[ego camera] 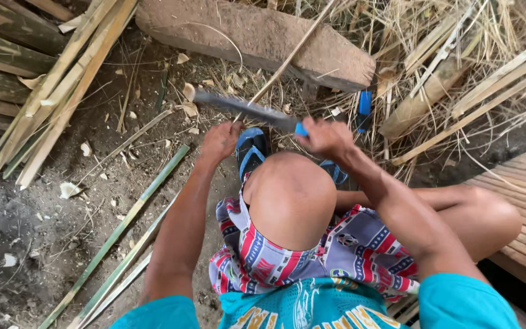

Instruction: The person sits on the ground and uses a machete to split long bamboo poles into thinner strips. The person repeatedly strikes the bamboo against a concrete block to separate the strips.

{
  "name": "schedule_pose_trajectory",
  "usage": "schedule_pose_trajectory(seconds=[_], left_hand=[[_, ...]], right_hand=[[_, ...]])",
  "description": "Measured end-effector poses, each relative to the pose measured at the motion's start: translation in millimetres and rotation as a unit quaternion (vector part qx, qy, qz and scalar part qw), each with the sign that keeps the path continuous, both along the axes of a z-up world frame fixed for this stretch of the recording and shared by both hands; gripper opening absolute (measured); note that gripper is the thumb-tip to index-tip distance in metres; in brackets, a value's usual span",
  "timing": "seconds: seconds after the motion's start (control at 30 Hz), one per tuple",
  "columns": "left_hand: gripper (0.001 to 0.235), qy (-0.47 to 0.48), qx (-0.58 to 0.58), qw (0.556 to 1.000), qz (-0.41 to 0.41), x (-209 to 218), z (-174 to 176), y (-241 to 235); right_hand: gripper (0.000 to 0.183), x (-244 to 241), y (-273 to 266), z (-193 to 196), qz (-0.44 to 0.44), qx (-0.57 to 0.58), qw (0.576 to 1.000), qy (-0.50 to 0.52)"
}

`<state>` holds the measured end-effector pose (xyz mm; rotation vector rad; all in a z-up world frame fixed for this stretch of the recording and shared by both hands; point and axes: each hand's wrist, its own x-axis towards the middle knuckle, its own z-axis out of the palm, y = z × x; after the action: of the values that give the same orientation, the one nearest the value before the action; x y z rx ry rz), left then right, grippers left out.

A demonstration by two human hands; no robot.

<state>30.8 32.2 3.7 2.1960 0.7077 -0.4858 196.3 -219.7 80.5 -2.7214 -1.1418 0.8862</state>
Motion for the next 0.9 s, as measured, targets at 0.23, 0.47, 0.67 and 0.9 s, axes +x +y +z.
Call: schedule_pose_trajectory(seconds=[0.23, 0.47, 0.67, 0.9], left_hand=[[0.043, -0.123, 0.026, 0.991, -0.053, -13.7, -40.2, 14.8], [0.044, 0.034, -0.005, 0.999, 0.007, -44.7, -20.8, 21.4], [0.039, -0.122, 0.109, 0.985, 0.055, -73.5, 0.8, 25.1], [0.044, -0.164, -0.420, 0.819, 0.355, -24.2, -81.6, -49.6]], right_hand=[[0.051, 30.4, -22.5, -10.9, 0.051, -0.094, 0.994, 0.005], [0.053, 88.5, -43.3, 11.9, -0.145, -0.013, 0.985, -0.096], [0.036, 115.3, -65.4, 11.7, -0.282, 0.073, 0.950, -0.115], [0.038, 88.1, -24.9, 28.7, -0.180, 0.039, 0.981, -0.060]])
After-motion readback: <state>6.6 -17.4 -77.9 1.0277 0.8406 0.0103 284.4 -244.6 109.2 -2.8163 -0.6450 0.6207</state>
